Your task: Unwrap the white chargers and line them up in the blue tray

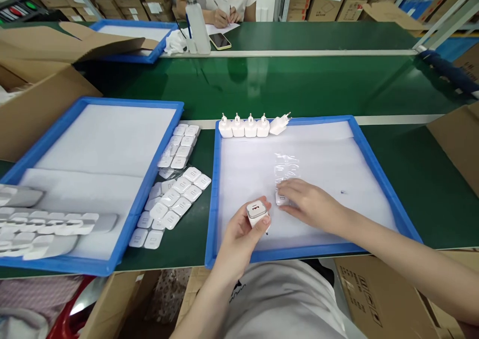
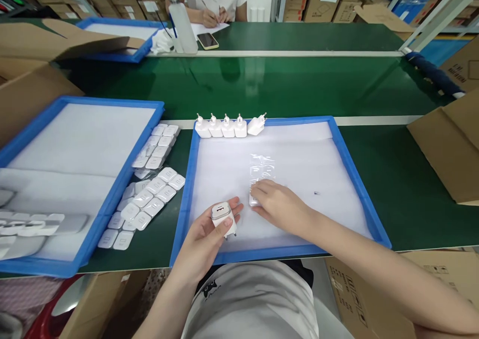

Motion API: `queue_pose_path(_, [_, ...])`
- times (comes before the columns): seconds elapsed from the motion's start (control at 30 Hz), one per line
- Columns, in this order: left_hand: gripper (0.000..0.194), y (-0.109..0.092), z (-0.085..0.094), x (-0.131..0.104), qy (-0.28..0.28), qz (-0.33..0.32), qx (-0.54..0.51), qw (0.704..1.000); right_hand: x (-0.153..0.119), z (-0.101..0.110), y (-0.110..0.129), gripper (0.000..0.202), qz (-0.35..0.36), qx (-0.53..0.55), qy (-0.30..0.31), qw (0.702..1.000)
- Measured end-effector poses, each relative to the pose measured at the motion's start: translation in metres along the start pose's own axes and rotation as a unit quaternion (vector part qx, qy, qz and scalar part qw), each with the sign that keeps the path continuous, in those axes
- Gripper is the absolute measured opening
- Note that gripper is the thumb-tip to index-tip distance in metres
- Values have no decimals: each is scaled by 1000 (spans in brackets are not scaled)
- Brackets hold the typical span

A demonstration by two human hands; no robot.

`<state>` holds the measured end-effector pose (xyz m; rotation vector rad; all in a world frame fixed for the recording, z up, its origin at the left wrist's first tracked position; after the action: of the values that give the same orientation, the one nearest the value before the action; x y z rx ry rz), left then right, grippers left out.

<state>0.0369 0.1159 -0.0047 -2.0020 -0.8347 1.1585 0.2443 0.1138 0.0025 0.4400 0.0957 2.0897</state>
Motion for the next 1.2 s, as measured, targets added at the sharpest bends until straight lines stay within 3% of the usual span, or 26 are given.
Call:
queue_pose_path(0.07, [49,-1,-2,0,5,2,-3,1000,-4,-3,3,5,42,-19,-30,998])
queue_pose_path(0.23, [46,-7,-5,-1,3,33,-36,999,-10,6,13,22,135,-66,-108,983])
queue_pose_path(0.37, [45,-11,-12,-1,51,91,-89,990,-18,23,27,26,194,-90,-158,964])
queue_pose_path(0.47, [41,-12,-17,-1,85,92,-120,985,-25,30,37,27,213,-90,-164,959])
queue_pose_path(0.53, [38,-12,-19,-1,101,77,-130,983,-29,31,43,19,177,-50,-164,969])
queue_pose_path(0.63, [35,-13,-20,-5,118,45,-139,982,-32,28,50,18,49,64,-223,971])
queue_pose_path(0.73, [36,-16,-20,-10,133,12,-144,981,-32,22,58,38,-90,140,-297,940])
queue_pose_path(0.87, [37,-19,-20,-18,144,-17,-135,980,-28,15,71,38,-177,208,-334,902])
queue_pose_path(1.0, [36,-20,-20,-24,132,-26,-124,983,-25,13,80,34,-196,225,-347,889])
queue_pose_path(1.2, [32,-21,-22,-27,117,-13,-147,982,-24,16,85,39,-135,129,-362,913])
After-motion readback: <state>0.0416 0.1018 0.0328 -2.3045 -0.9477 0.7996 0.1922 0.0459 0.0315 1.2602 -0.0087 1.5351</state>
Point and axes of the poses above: each hand's wrist, its own x-axis towards the middle knuckle, its own z-axis out of the back of the hand, y = z × x, the point moved 2 cm from there along x, towards the middle knuckle
